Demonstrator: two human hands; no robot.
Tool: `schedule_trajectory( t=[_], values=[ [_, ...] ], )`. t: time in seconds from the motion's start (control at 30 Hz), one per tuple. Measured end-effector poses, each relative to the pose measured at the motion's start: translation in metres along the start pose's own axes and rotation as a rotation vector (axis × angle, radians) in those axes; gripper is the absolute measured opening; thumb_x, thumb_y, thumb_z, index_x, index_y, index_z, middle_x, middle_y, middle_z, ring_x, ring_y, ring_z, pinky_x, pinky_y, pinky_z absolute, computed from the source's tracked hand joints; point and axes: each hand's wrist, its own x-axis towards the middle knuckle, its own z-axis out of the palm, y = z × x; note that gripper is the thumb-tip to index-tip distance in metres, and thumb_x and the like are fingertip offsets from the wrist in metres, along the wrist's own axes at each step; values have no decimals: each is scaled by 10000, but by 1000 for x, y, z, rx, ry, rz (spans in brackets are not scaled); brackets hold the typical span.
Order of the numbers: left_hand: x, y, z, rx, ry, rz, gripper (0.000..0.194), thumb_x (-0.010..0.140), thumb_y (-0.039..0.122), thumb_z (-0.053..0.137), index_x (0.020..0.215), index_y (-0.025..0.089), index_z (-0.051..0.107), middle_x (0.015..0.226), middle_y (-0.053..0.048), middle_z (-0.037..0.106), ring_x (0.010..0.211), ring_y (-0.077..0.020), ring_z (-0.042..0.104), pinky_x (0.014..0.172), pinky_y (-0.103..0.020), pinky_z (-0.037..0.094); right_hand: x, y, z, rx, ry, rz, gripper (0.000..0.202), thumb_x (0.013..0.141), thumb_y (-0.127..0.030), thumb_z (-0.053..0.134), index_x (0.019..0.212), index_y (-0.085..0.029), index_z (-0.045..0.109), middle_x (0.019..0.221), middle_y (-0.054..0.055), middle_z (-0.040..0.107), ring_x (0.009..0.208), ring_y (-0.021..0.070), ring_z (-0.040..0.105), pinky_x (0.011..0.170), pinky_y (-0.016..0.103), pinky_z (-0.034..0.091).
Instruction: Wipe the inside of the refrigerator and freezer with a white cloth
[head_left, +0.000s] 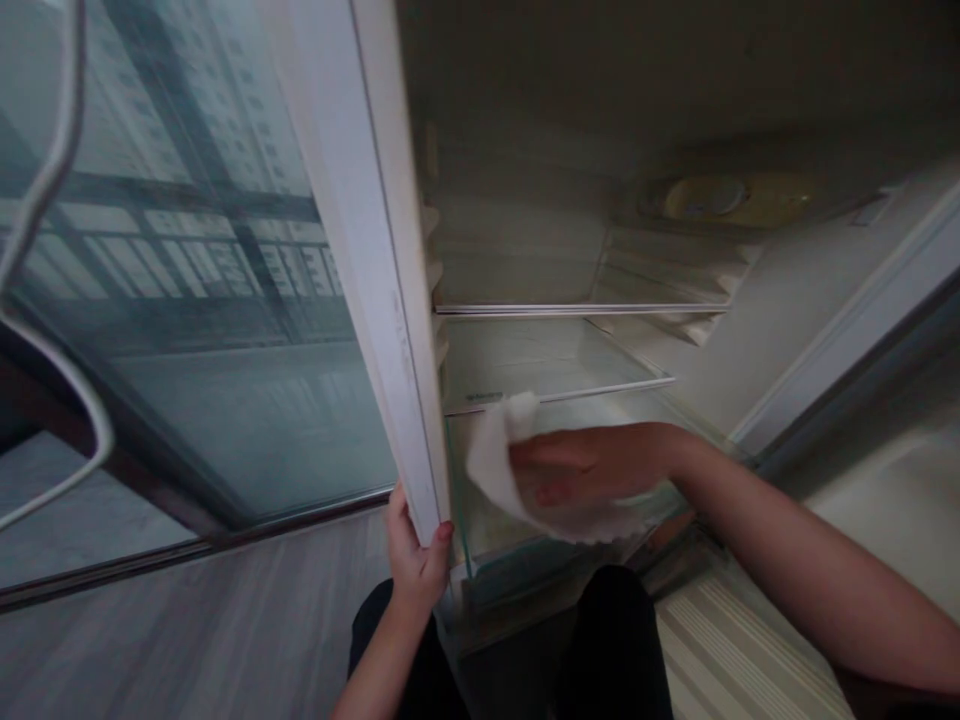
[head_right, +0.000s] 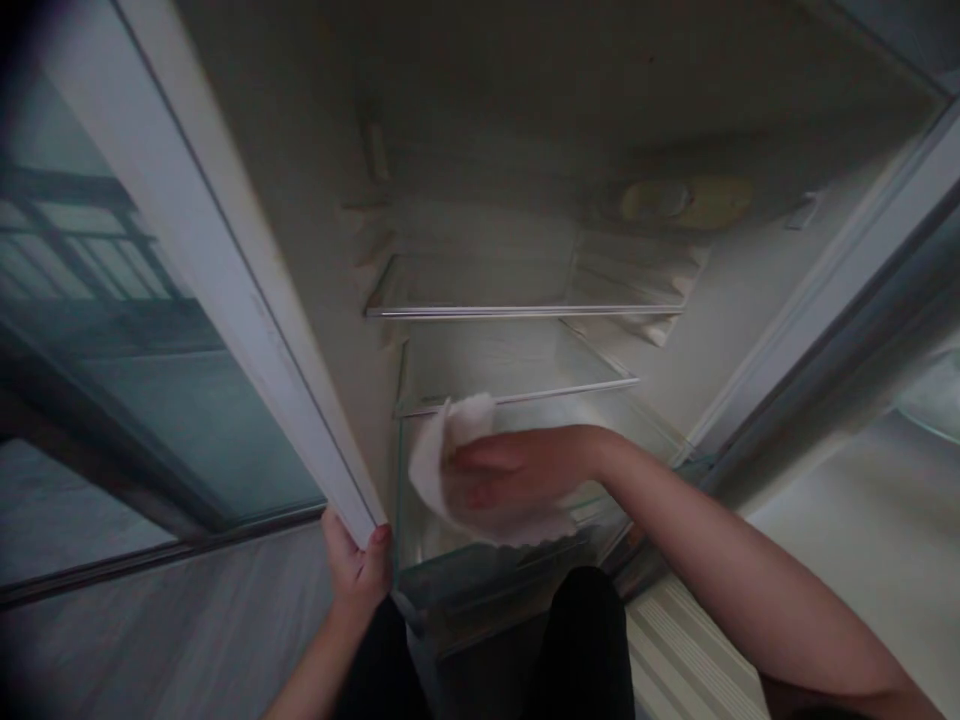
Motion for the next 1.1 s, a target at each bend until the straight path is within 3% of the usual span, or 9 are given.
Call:
schedule_trajectory(
  t=[0.07, 0.1, 0.2, 0.4, 0.5, 0.63, 0.73, 0.9, 1.1],
  values=[
    [-1, -2, 0, -11, -5, 5, 623, 941, 551, 571, 1445, 196, 485, 1209, -149, 598, 1227, -321, 582, 1047, -492, 481, 21, 15, 11, -206, -316, 33, 407, 888, -376, 656, 1245, -192, 719, 1234, 65, 732, 1144, 242, 687, 1048, 400, 517],
    [-2, -3, 0, -15, -7, 6, 627, 939, 549, 571, 1455, 205, 480, 1214, -149, 598, 1225, -325, 581, 1050, -498, 480, 31, 26, 15, -253, -353, 43, 431, 890, -402, 664, 1268, -201, 713, 1239, 72, 732, 1137, 249, 693, 1026, 395, 527],
    [-4, -6, -1, -23, -12, 9, 644, 935, 546, 574, 1472, 205, 471, 1223, -147, 596, 1192, -320, 589, 1061, -509, 469, 59, 66, 25, -310, -347, 54, 511, 836, -456, 726, 1290, -221, 711, 1246, 86, 731, 1122, 266, 700, 991, 384, 533],
    [-4, -5, -1, 0, -9, 23, 669, 938, 565, 557, 1474, 172, 477, 1265, -169, 599, 1191, -312, 589, 1067, -497, 459, 105, 126, 41, -456, -375, 21, 849, 540, -382, 925, 1321, -158, 681, 1355, 168, 651, 1281, 359, 601, 1066, 430, 486],
    [-4, -4, -1, -3, -15, 23, 663, 949, 552, 542, 1488, 173, 467, 1254, -166, 597, 1175, -303, 590, 1063, -488, 462, 121, 134, 40, -634, -391, -64, 859, 681, -375, 865, 1450, -132, 569, 1472, 234, 541, 1338, 415, 537, 1085, 507, 459],
    [-5, -6, -1, 4, -1, 13, 667, 942, 577, 541, 1472, 177, 481, 1208, -156, 605, 1124, -301, 602, 1030, -490, 479, 144, 144, 29, -840, -347, -64, 866, 801, -441, 799, 1554, -199, 446, 1578, 212, 433, 1385, 426, 486, 1068, 520, 480],
    [-6, -7, -1, 7, 0, 4, 628, 937, 575, 549, 1434, 193, 511, 1180, -145, 618, 1100, -303, 615, 1020, -496, 484, 160, 159, 23, -906, -291, -92, 874, 880, -512, 716, 1583, -115, 381, 1607, 236, 377, 1455, 416, 404, 1153, 513, 422],
    [-4, -5, -2, -9, 6, 21, 597, 949, 524, 551, 1449, 202, 504, 1165, -145, 615, 1086, -299, 617, 1024, -505, 483, 169, 186, 21, -854, -144, -179, 790, 970, -481, 609, 1575, -33, 368, 1620, 261, 332, 1515, 371, 329, 1257, 493, 287],
    [-6, -5, -1, -15, -10, 21, 639, 957, 524, 534, 1502, 197, 463, 1180, -147, 596, 1098, -293, 605, 1038, -495, 475, 153, 201, 0, -765, -213, -51, 856, 971, -502, 601, 1620, -53, 268, 1664, 238, 229, 1559, 352, 221, 1283, 472, 220]
  ],
)
